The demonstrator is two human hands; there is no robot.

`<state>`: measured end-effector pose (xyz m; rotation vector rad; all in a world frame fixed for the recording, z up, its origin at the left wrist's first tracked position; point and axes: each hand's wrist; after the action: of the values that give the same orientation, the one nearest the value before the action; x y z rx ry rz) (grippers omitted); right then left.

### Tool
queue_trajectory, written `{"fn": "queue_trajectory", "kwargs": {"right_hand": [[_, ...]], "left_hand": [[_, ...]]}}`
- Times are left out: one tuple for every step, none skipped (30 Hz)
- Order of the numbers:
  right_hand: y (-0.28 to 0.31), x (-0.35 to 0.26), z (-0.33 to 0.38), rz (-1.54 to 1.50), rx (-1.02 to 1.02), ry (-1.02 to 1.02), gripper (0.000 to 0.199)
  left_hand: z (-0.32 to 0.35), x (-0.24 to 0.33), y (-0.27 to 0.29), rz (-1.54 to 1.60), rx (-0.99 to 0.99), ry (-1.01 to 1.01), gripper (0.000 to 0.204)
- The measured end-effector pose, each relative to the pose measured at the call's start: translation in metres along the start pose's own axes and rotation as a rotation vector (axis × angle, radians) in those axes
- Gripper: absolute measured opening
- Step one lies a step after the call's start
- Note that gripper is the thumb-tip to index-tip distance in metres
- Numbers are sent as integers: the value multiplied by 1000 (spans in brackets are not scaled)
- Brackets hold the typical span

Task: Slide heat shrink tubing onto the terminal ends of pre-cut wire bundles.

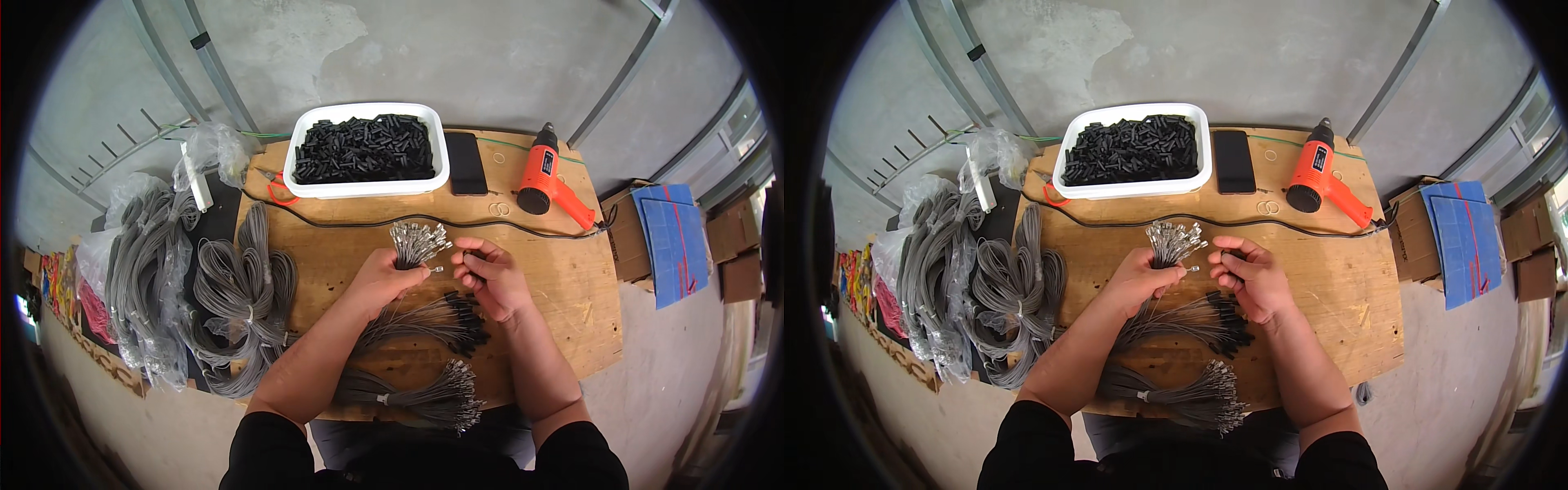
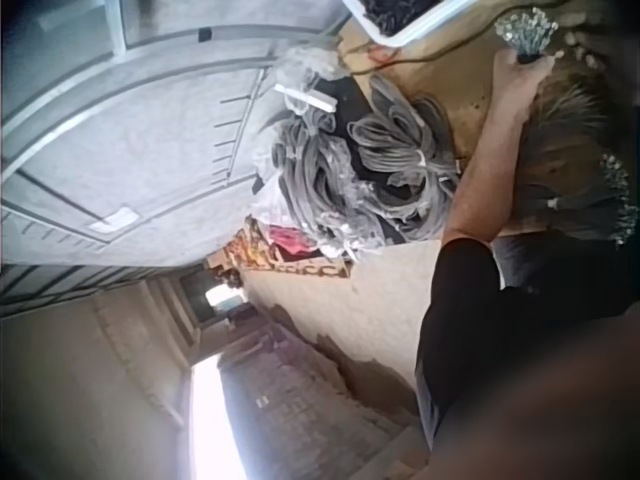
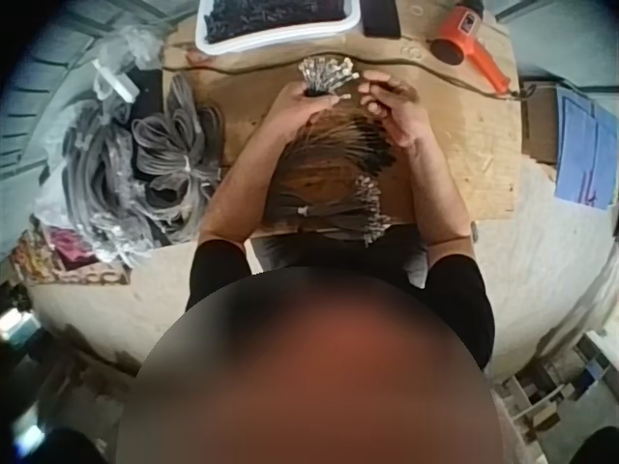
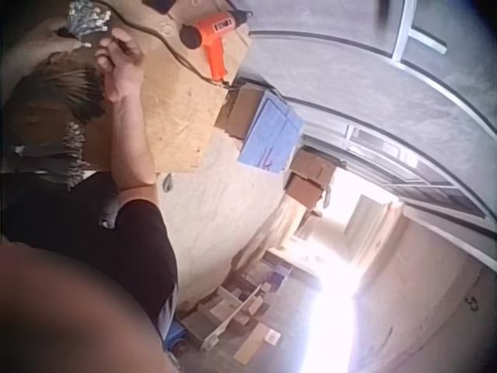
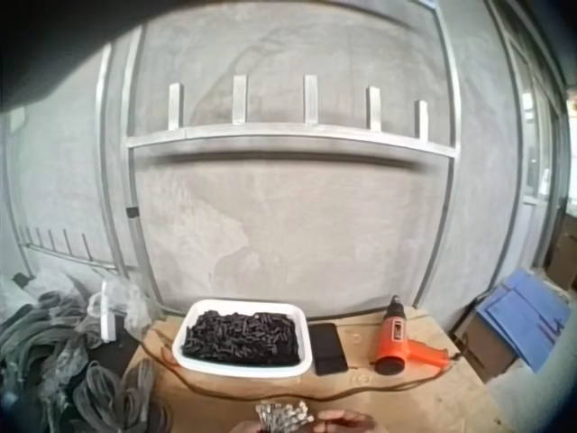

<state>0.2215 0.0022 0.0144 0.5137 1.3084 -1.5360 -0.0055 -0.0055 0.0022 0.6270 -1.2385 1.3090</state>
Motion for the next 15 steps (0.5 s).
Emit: {"fn": "queue_trajectory", "kwargs": {"right_hand": [[-1,1,1,51,9,6,14],[-2,2,1,54,6,6,14],[-2,3,1,77,-2,-1,17],[-2,5,1,100,-10,-9,21],[0,7,1,103,-11,-9,21],[2,9,0,152,-12,3,21],[3,11,0,201,-13,16,22],[2,12,1,203,-16,15,22],[1,12,1,195,-19,23,20],[1,13,1,188,-22,32,18],[-2,12,2,190,-25,31,18],[-5,11,2,177,-17,38,16],[-7,11,3,165,-9,44,13],[-8,12,3,167,-10,44,13],[-8,12,3,176,-2,43,14]], "left_hand": [[0,0,0,13,5,-5,12],[0,0,0,15,8,-7,12],[0,0,0,27,15,-12,12],[0,0,1,38,22,-17,12],[0,0,0,41,24,-19,12],[1,0,-1,42,34,-23,13],[1,0,-1,43,44,-28,15],[1,0,-1,44,47,-29,15],[1,0,0,42,44,-29,15],[1,0,0,41,40,-29,15],[1,0,1,42,43,-30,15],[1,-1,1,47,43,-31,14],[1,-1,2,51,43,-33,14],[1,0,1,52,45,-34,14],[1,0,1,54,46,-32,14]]}}
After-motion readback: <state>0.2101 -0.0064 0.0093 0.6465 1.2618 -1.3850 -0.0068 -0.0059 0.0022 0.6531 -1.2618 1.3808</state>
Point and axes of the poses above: each hand's wrist, its own z-axis away from the middle knuckle, its own y-axis out of the back of the hand, x = y × z, and after that the axes turned 5 degrees about z, right-handed
